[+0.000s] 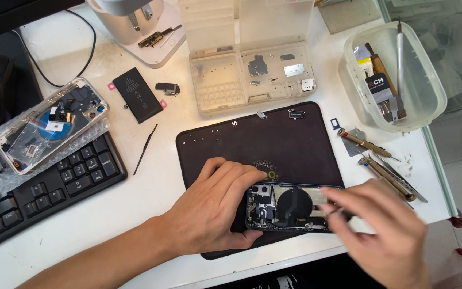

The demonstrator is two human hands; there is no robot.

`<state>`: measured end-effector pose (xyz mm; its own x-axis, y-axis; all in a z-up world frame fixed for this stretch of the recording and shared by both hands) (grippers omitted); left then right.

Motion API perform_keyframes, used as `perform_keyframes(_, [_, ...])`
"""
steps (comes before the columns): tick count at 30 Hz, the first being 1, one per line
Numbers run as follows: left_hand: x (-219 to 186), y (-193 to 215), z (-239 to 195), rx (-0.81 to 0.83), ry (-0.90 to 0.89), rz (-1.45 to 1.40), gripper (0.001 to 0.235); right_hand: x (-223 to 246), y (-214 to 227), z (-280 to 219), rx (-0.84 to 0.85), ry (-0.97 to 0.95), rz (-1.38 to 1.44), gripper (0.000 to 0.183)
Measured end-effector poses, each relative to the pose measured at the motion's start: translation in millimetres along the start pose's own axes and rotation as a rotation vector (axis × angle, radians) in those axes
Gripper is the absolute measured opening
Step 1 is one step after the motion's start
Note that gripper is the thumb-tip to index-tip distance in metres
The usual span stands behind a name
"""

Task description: The person disassembles a smartphone on a workbench, using tweezers and screwdrivers to remove screws and small internal components. They place removed parts into a compartmentalized parts tray and continue to manipulate the phone's internal frame and connectors.

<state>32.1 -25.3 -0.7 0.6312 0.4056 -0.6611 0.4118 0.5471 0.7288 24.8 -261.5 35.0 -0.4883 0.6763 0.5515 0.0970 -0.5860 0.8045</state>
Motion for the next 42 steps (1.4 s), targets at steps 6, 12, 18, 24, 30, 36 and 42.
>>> perform_keyframes(6, [1,-2,0,0.001,-0.009,-0.005,0.096,25,-28,14,0.102,0.353,-0.163,0.027])
perform_keyframes(12, [2,-2,-1,-0.008,0.004,-0.021,0.098,34,-32,27,0.236,0.494,-0.305,0.028])
perform_keyframes(18, [5,-4,-2,0.024,0.028,-0.014,0.096,36,-35,33,0.329,0.541,-0.367,0.027])
perform_keyframes(24, [7,-7,-2,0.016,0.027,-0.034,0.098,47,-36,31,0.420,0.562,-0.501,0.033])
perform_keyframes(30, [7,-7,-2,-0.004,0.013,-0.046,0.097,51,-39,30,0.489,0.643,-0.601,0.029])
perform_keyframes(36, [7,-6,-2,0.006,0.005,-0.062,0.094,50,-43,29,0.487,0.645,-0.650,0.024])
perform_keyframes(42, [7,-5,-3,-0.010,-0.018,-0.058,0.094,48,-46,26,0.454,0.638,-0.627,0.026])
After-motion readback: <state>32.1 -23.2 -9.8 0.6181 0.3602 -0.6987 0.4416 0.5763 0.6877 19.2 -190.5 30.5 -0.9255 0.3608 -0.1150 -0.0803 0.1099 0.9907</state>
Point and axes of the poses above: each hand's wrist, its own z-axis towards the middle knuckle, its own y-axis out of the back of the hand, x = y × z, the point moved 4 cm from there along z, towards the middle knuckle, and after that the axes turned 10 degrees about x, right-handed, at the moved point
